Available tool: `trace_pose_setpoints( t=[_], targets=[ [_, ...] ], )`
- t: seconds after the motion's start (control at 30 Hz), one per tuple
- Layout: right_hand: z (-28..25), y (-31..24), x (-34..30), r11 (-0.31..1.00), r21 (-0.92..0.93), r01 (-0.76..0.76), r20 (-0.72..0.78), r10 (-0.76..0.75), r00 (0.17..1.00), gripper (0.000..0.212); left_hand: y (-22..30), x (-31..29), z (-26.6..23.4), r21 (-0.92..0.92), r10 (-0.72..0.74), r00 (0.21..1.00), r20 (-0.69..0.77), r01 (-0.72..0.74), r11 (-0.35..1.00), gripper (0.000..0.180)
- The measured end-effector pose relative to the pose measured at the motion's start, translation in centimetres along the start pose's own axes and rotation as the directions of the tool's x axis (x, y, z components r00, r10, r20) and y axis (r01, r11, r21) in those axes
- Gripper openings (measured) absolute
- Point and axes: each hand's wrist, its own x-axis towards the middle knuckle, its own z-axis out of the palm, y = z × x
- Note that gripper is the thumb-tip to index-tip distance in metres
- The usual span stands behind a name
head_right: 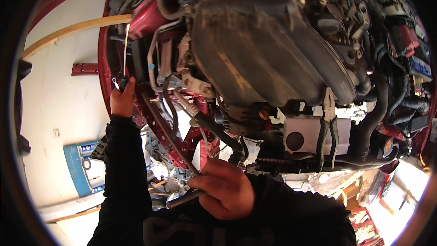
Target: The person uses a wrench to loosen and remove bolts from the engine bay of a red car. They then detach and remove a metal pipe assembly from the engine compartment.
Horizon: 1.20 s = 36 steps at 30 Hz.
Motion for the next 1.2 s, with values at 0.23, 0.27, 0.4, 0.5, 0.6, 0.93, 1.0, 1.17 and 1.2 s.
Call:
trace_pose_setpoints(
  t=[0.23,0.27,0.4,0.5,0.6,0.93,1.0,1.17,1.2],
  targets=[
    [-1.4,0.7,-1.3,1.0,0.019,-0.013,0.003,0.013,1.0,0.042,-0.8,4.1,1.9,0.186,0.34,0.939,-0.059,-0.324,0.927,0.042],
    [-1.5,0.8,-1.5,1.0,0.023,-0.009,-0.005,0.009,1.0,0.042,-0.2,4.2,2.2,0.168,0.311,0.95,0.007,-0.308,0.937,0.045],
    [-1.5,1.0,-2.0,1.0,0.019,-0.002,-0.044,0.003,0.999,0.042,2.2,4.1,1.9,0.096,0.001,0.976,0.216,-0.022,0.995,0.06],
    [-1.5,1.2,-2.3,1.0,0.021,0.0,-0.056,0.001,0.998,0.041,2.4,3.7,1.8,0.083,0.01,0.962,0.273,-0.034,0.996,0.059],
    [-1.4,1.6,-2.6,0.999,0.035,-0.004,-0.059,0.006,0.998,0.039,1.1,3.4,2.5,0.179,0.196,0.954,0.225,-0.238,0.955,0.047],
    [-1.5,1.4,-3.8,0.998,-0.054,-0.037,-0.111,0.031,0.993,0.041,0.7,4.1,1.7,0.207,0.14,0.979,0.147,-0.169,0.964,0.031],
    [-1.7,1.1,-4.1,0.998,-0.044,-0.043,-0.075,0.04,0.996,0.042,0.9,4.0,1.5,0.146,0.093,0.982,0.162,-0.118,0.982,0.028],
    [-2.1,0.8,-4.4,0.999,-0.028,-0.039,-0.061,0.037,0.997,0.043,0.0,4.6,1.2,0.102,0.059,0.98,0.188,-0.08,0.992,0.028],
    [-2.1,0.8,-4.4,0.999,-0.027,-0.038,-0.06,0.036,0.998,0.043,-0.3,4.8,1.3,0.083,0.108,0.975,0.194,-0.126,0.989,0.029]
  ],
)
